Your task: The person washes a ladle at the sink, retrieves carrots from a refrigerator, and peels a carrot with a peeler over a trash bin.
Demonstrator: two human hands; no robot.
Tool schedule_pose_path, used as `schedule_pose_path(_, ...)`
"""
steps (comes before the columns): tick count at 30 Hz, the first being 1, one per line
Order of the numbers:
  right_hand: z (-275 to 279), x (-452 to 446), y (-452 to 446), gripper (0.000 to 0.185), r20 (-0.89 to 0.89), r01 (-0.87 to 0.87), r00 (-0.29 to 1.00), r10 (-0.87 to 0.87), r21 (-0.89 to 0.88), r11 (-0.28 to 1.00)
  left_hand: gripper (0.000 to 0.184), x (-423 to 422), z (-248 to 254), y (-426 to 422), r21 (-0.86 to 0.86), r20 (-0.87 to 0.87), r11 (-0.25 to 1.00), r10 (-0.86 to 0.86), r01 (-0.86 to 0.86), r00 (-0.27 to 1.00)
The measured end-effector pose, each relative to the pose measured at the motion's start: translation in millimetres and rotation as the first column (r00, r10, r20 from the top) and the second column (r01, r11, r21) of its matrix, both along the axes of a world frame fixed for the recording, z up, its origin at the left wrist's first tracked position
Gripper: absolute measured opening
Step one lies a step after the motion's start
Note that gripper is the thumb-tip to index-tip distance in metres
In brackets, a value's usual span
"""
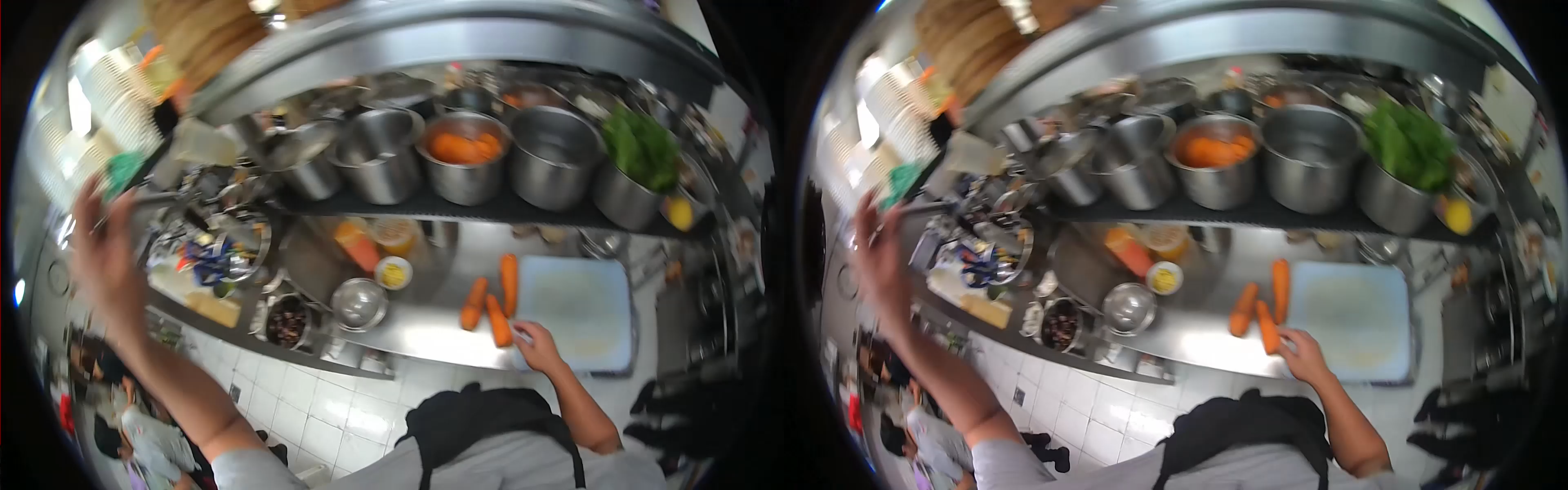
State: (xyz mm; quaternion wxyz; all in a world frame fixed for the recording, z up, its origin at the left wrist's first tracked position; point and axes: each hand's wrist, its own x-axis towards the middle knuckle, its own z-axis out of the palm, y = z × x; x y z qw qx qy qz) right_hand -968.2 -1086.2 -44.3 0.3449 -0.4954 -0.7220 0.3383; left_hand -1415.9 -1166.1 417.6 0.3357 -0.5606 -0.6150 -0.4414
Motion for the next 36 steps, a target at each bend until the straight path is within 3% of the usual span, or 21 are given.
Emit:
schedule_pose_path(2,7.7,2.3,-1.9,0.032,0.001,-0.048,0.999,0.048,-0.023,0.999,0.038,29.5,-33.1,-30.3,0.251,-0.073,0.960,-0.108,0.123,0.992)
schedule_pose_path(3,29.2,1.5,-6.4,0.032,-0.095,-0.084,0.993,0.065,-0.221,0.972,0.034,70.8,-52.3,-33.4,0.353,-0.147,0.925,-0.092,0.139,0.985)
schedule_pose_path(4,31.6,5.4,-9.7,0.033,-0.170,-0.185,0.976,0.140,-0.295,0.937,0.032,111.8,-82.2,-23.0,0.325,-0.075,0.869,-0.370,0.374,0.926)
schedule_pose_path(6,39.2,15.9,-16.1,0.045,-0.363,-0.435,0.878,0.311,-0.336,0.835,0.037,177.2,-158.4,3.0,0.030,0.002,0.812,-0.584,0.583,0.812)
schedule_pose_path(7,52.1,23.1,-23.7,0.050,-0.502,-0.527,0.801,0.328,-0.328,0.784,0.040,210.0,-196.4,15.7,-0.107,0.084,0.745,-0.653,0.658,0.753)
schedule_pose_path(9,57.5,47.2,-34.5,0.050,-0.890,-0.599,0.454,0.038,-0.273,0.752,0.035,307.8,-275.3,35.6,0.016,0.573,0.484,-0.722,0.875,0.389)
schedule_pose_path(10,59.7,59.3,-38.7,0.050,-0.969,-0.625,0.213,-0.123,-0.233,0.745,0.035,345.5,-327.8,38.0,0.140,0.758,0.389,-0.633,0.910,0.154)
schedule_pose_path(11,62.7,75.7,-40.8,0.045,-0.971,-0.539,0.157,-0.181,-0.238,0.808,0.039,381.0,-358.2,34.1,0.304,0.843,0.350,-0.531,0.886,-0.080)
schedule_pose_path(13,62.2,119.4,-43.9,0.039,-0.961,-0.340,0.022,-0.274,-0.265,0.902,0.044,423.7,-392.3,23.3,0.232,0.928,0.269,-0.349,0.935,-0.130)
schedule_pose_path(14,51.9,144.2,-46.6,0.034,-0.951,-0.248,0.091,-0.295,-0.309,0.918,0.046,436.5,-405.6,21.4,0.202,0.958,0.218,-0.247,0.955,-0.147)
schedule_pose_path(17,20.8,217.2,-52.5,0.041,-0.815,0.062,0.226,-0.533,-0.534,0.843,0.055,429.3,-435.2,52.0,-0.314,0.699,0.375,-0.530,0.872,0.480)
schedule_pose_path(18,22.8,236.8,-57.0,0.042,-0.729,0.128,0.308,-0.611,-0.605,0.786,0.052,408.2,-453.3,79.4,-0.314,0.586,0.558,-0.523,0.768,0.619)
schedule_pose_path(19,27.0,256.5,-59.5,0.044,-0.629,0.211,0.376,-0.681,-0.657,0.724,0.050,376.1,-473.3,107.6,-0.485,0.650,0.596,-0.244,0.640,0.720)
schedule_pose_path(20,21.7,275.0,-61.5,0.043,-0.581,0.247,0.330,-0.744,-0.708,0.662,0.041,350.6,-480.3,132.3,-0.538,0.503,0.733,-0.118,0.417,0.856)
schedule_pose_path(23,0.2,349.9,-79.8,0.039,-0.594,0.033,0.198,-0.780,-0.791,0.611,0.056,225.4,-601.9,179.8,-0.861,-0.079,0.504,-0.019,-0.058,0.997)
schedule_pose_path(24,0.3,368.7,-74.8,0.038,-0.551,0.044,0.156,-0.820,-0.825,0.563,0.058,224.3,-578.7,185.1,-0.967,0.221,0.157,0.117,0.202,0.968)
schedule_pose_path(25,-4.4,397.6,-97.2,0.037,-0.491,0.085,0.055,-0.869,-0.865,0.495,0.060,208.9,-607.9,191.6,-0.649,0.761,0.271,0.218,0.711,0.612)
schedule_pose_path(27,-23.5,424.3,-115.7,0.024,-0.383,0.112,0.033,-0.923,-0.916,0.384,0.065,184.0,-629.2,196.7,-0.643,0.766,0.293,0.238,0.707,0.598)
schedule_pose_path(30,-56.3,446.2,-152.7,0.018,-0.216,0.074,0.093,-0.972,-0.972,0.223,0.055,201.6,-570.5,159.0,-0.444,0.856,0.441,0.466,0.780,0.224)
schedule_pose_path(32,-52.8,466.4,-165.7,0.022,-0.315,0.144,0.029,-0.949,-0.938,0.315,0.051,198.8,-555.5,133.2,-0.175,0.941,0.601,0.335,0.780,-0.047)
schedule_pose_path(36,-47.9,486.5,-156.1,0.027,-0.325,0.277,0.029,-0.945,-0.906,0.319,0.049,344.0,-453.3,74.2,0.263,0.817,0.448,0.368,0.855,-0.444)
